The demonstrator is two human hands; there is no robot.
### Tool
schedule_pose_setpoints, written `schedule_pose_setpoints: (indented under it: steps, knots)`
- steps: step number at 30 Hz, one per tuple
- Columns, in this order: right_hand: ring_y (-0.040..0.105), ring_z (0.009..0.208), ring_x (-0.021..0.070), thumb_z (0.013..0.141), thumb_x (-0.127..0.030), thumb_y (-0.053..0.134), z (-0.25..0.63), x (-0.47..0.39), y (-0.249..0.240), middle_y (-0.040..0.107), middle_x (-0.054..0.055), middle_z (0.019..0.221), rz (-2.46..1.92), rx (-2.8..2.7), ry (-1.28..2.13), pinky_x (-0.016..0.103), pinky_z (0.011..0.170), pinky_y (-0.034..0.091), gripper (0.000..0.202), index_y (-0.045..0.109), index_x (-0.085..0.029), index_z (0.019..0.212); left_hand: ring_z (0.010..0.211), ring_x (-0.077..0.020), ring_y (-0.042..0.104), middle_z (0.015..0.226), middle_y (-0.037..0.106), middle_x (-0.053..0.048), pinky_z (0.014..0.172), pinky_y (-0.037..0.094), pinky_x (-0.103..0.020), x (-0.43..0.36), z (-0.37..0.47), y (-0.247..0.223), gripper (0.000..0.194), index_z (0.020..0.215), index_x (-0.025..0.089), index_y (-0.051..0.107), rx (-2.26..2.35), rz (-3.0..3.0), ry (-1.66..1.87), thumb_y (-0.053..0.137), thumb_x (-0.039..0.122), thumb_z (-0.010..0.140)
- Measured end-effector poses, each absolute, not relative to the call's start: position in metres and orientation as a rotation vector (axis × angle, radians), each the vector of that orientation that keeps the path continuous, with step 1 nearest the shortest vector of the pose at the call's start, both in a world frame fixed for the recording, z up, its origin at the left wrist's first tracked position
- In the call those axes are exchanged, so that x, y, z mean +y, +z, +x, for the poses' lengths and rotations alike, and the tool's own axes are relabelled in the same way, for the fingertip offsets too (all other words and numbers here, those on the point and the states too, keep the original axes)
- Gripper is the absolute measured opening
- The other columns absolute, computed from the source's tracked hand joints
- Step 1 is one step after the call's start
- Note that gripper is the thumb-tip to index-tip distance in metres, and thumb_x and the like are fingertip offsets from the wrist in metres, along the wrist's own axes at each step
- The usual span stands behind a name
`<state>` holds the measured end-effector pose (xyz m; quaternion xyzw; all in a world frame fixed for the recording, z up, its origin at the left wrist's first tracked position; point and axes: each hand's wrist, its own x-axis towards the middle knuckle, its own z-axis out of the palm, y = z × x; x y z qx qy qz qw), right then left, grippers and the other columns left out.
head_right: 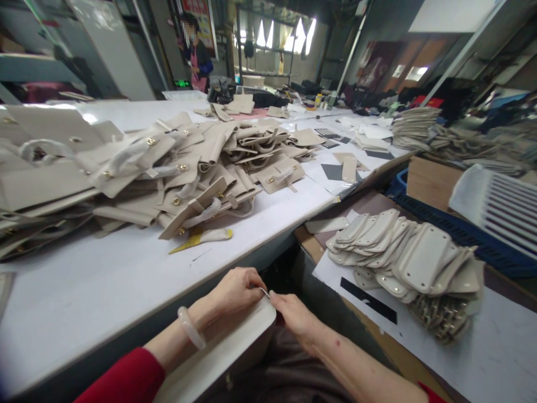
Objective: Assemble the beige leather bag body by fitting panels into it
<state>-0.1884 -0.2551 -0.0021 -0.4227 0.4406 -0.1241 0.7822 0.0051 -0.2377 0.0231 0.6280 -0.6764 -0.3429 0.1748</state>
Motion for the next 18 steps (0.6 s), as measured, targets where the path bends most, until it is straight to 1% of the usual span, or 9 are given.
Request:
schedule_pose_setpoints:
  steps: [4,8,12,15,18]
  knots:
    - [0.045,0.069,0.0129,0.07,-0.07,0.073,-0.186,-0.249,-0.004,0.057,0.002,0.072,-0.875,0.958,-0.3,0.028,0.068,0.037,0.059,0.065,-0.012,0.077,0.085,-0.0202,0.065,0.093,0.073,-0.001,0.075,0.048,-0.032,-0.238,0.006,0.024,0.025,0.086,0.027,0.077,-1.92,1.781,-0.997,0.055,0.027,0.074]
    - [0.044,0.071,0.0135,0.073,-0.069,0.071,-0.184,-0.246,-0.007,0.056,0.002,0.074,-0.895,0.96,-0.313,0.028,0.069,0.036,0.057,0.063,-0.013,0.078,0.086,-0.0215,0.066,0.093,0.074,-0.002,0.077,0.049,-0.034,-0.24,0.006,0.028,0.025,0.085,0.026,0.077,-1.928,1.794,-1.017,0.054,0.027,0.074]
    - [0.042,0.07,0.014,0.073,-0.069,0.07,-0.184,-0.248,-0.012,0.053,0.0,0.071,-0.944,0.953,-0.279,0.029,0.067,0.035,0.055,0.062,-0.015,0.079,0.088,-0.0233,0.067,0.094,0.075,-0.003,0.079,0.05,-0.036,-0.242,0.006,0.03,0.025,0.084,0.026,0.077,-1.947,1.8,-1.034,0.054,0.026,0.072]
    - [0.039,0.07,0.0136,0.076,-0.069,0.067,-0.185,-0.25,-0.013,0.048,-0.001,0.071,-0.998,0.954,-0.238,0.028,0.065,0.032,0.055,0.06,-0.015,0.081,0.088,-0.0243,0.067,0.093,0.075,-0.003,0.079,0.05,-0.036,-0.244,0.006,0.03,0.025,0.084,0.026,0.077,-1.946,1.805,-1.056,0.055,0.025,0.071]
    - [0.037,0.072,0.0136,0.081,-0.07,0.06,-0.187,-0.253,-0.008,0.044,-0.001,0.073,-1.129,0.963,-0.189,0.028,0.063,0.029,0.055,0.056,-0.016,0.081,0.088,-0.025,0.068,0.091,0.076,-0.003,0.078,0.051,-0.036,-0.245,0.008,0.029,0.026,0.084,0.026,0.077,-1.942,1.796,-1.085,0.055,0.025,0.07]
